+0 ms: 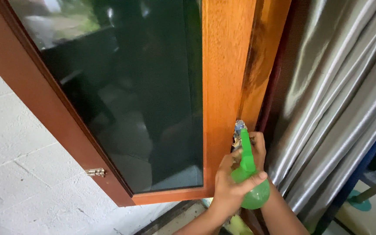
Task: The person sprays a green cleaning solution onto a patterned cloth and wipes the wooden window frame and adjacent glass. The person repeatedly sprays and wipes along the vertical and horizontal edges of the frame, focusing on corners and seams.
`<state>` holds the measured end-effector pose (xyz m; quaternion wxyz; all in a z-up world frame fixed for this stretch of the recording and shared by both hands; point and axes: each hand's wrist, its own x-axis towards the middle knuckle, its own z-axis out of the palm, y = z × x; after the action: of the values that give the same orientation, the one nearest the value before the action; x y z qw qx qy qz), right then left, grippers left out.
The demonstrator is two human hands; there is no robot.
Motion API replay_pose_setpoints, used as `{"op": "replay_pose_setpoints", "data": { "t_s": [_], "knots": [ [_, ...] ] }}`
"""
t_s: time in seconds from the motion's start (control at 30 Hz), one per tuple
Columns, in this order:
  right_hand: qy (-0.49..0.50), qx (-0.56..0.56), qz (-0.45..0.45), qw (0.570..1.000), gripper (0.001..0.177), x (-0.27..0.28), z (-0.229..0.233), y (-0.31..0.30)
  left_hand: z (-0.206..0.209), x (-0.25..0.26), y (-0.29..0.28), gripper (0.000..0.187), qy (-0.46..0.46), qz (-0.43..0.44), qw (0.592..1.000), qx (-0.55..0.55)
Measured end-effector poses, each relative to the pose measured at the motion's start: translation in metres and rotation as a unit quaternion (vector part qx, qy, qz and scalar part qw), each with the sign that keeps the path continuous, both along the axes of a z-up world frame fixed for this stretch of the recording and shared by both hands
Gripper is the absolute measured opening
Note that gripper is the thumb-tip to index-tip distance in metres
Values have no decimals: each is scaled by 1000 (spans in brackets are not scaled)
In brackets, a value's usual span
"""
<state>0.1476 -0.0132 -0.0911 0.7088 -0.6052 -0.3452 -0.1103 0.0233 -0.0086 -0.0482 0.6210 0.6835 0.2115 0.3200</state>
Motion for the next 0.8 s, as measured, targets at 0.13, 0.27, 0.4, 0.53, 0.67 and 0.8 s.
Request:
{"op": "replay_pose_setpoints", "data": {
  "t_s": [0.13, 0.27, 0.4, 0.53, 0.67, 0.8],
  "knots": [
    [4, -30, -17, 999, 28, 14, -19, 3, -3, 0, -2, 88, 18, -13, 1000, -3],
    [4, -48, -29, 998, 34, 30, -35, 9, -12, 0, -4, 77, -18, -5, 1000, 6],
    [59, -61, -40, 996, 42, 41, -49, 18, -10, -5, -6, 74, 21, -18, 999, -26],
    [9, -98, -91, 991, 18, 37, -18, 25, -15, -8, -7, 72, -48, -28, 998, 2],
    [-418, -115, -196, 880, 41, 68, 41, 27, -12, -12, -9, 74, -37, -24, 999, 14],
    [-447, -109, -203, 864, 29, 55, 92, 19, -10, -11, -7, 71, -73, -1, 995, 72]
  ]
}}
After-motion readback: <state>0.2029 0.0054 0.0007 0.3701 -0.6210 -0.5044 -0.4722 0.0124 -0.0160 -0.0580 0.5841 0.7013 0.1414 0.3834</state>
